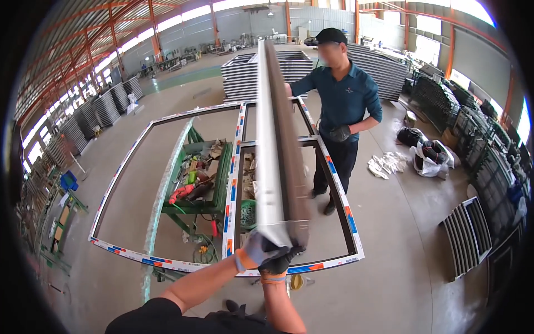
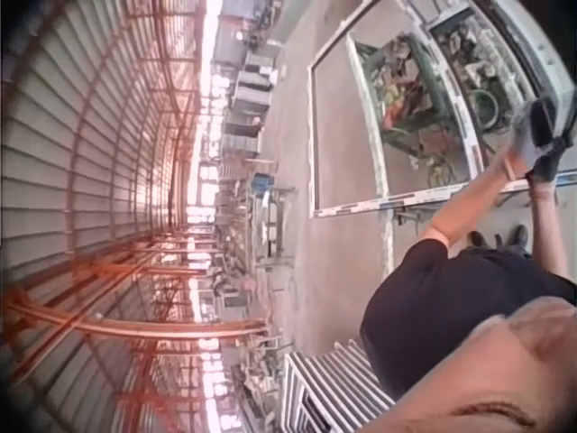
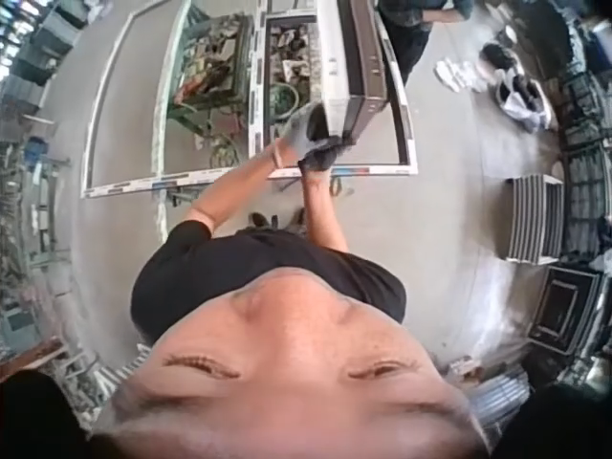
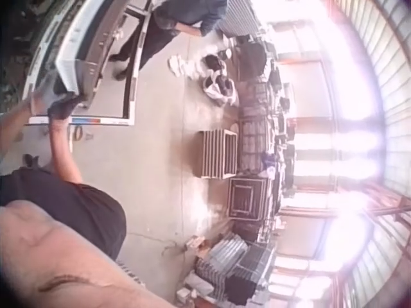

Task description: The recorder is assembling a large metal window or door frame by applying sealant and using an electric drill to secure the corners.

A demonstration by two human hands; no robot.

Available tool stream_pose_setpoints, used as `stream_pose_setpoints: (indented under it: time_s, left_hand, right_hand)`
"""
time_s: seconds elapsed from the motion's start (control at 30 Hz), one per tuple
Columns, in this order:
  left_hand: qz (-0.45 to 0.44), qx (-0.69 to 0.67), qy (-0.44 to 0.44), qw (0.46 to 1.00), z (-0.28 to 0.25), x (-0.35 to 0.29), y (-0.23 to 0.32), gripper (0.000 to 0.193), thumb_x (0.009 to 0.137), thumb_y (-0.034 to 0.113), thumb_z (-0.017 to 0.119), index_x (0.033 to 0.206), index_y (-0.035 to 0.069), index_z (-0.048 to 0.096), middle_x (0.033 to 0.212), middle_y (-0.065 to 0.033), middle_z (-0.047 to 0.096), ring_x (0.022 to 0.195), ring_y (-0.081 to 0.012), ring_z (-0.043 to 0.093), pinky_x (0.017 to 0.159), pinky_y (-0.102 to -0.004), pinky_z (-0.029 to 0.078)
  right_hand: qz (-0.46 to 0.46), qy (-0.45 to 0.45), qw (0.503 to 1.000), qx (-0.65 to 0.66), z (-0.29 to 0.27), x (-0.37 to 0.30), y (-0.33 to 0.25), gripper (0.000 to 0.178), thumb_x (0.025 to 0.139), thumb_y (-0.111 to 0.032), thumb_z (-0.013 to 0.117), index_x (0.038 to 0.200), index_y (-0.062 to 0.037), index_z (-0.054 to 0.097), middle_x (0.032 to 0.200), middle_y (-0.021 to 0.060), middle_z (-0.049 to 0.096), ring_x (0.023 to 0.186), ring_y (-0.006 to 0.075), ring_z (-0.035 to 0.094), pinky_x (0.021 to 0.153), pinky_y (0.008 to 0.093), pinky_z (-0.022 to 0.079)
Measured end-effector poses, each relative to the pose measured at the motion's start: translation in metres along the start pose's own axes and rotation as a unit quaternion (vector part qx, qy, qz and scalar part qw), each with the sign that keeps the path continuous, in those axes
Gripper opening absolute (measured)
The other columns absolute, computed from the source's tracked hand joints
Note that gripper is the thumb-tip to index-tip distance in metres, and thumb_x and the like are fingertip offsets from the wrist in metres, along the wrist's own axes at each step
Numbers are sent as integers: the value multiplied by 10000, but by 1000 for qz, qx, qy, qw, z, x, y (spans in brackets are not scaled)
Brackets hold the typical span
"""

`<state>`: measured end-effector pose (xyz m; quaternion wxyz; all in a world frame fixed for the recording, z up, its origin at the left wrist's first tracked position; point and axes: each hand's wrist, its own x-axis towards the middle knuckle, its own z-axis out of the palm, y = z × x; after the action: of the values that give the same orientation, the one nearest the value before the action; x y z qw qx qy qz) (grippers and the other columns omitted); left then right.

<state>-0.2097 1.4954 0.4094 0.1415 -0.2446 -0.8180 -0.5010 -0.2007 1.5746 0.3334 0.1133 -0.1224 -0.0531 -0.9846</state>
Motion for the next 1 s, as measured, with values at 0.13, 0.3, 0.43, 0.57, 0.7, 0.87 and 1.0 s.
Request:
stream_pose_setpoints:
  time_s: [0.13, 0.3, 0.43, 0.57, 0.7, 0.87, 1.0]
  left_hand:
    - [47, 65, -90, 993, 27, 50, 41, 615, 724, 327, 806, 1188, 37, 525, 1075, -159, 599, 975, -356, 626, 843, -395, 511]
    - [52, 199, -211, 956, 63, 72, 52, 661, 828, 531, 664, 1221, 26, 500, 1147, -151, 593, 1041, -341, 616, 857, -416, 511]
    - [13, 207, -302, 930, 101, 70, 46, 662, 839, 552, 633, 1222, 28, 498, 1164, -152, 591, 1050, -326, 622, 846, -427, 511]
    - [-19, 263, -361, 894, 127, 61, 16, 671, 832, 533, 651, 1241, 26, 491, 1144, -156, 622, 1048, -330, 632, 868, -433, 514]
    - [-58, 250, -406, 877, 154, 34, -29, 668, 830, 508, 677, 1254, 27, 487, 1172, -162, 639, 1086, -334, 632, 883, -440, 518]
    - [-95, 241, -441, 860, 164, 23, -46, 616, 843, 480, 672, 1240, 40, 504, 1171, -159, 637, 1087, -332, 631, 883, -428, 517]
    - [-78, 238, -427, 869, 158, 16, -63, 535, 849, 443, 666, 1178, 42, 538, 1143, -161, 635, 1081, -316, 619, 895, -438, 499]
  right_hand:
    - [-115, 17, 990, -84, -40, -17, -8, 576, 1017, -486, 410, 1427, -83, 447, 1457, 85, 468, 1344, 264, 414, 1153, 427, 282]
    - [0, -66, 672, -737, -5, -47, -41, 466, 986, -297, 478, 1383, -53, 457, 1428, 152, 472, 1365, 317, 398, 1133, 442, 322]
    - [-34, -233, 436, -868, -18, -44, -52, 474, 921, -304, 529, 1320, -50, 495, 1384, 177, 501, 1336, 358, 408, 1148, 463, 284]
    - [-59, -259, 121, -956, -31, -32, -64, 408, 851, -328, 570, 1190, -100, 559, 1242, 159, 572, 1208, 355, 493, 1090, 461, 336]
    - [419, -206, -26, -884, -12, -16, -55, 426, 902, -363, 546, 1287, -181, 564, 1330, 43, 565, 1231, 242, 504, 1104, 397, 329]
    - [384, -192, 58, -901, -58, 6, -52, 241, 880, -282, 565, 1056, -127, 621, 1088, 139, 677, 990, 347, 651, 834, 441, 511]
    - [408, -198, 89, -887, -159, 3, -60, 270, 908, -310, 535, 1005, -69, 607, 1060, 181, 679, 944, 337, 672, 801, 430, 532]
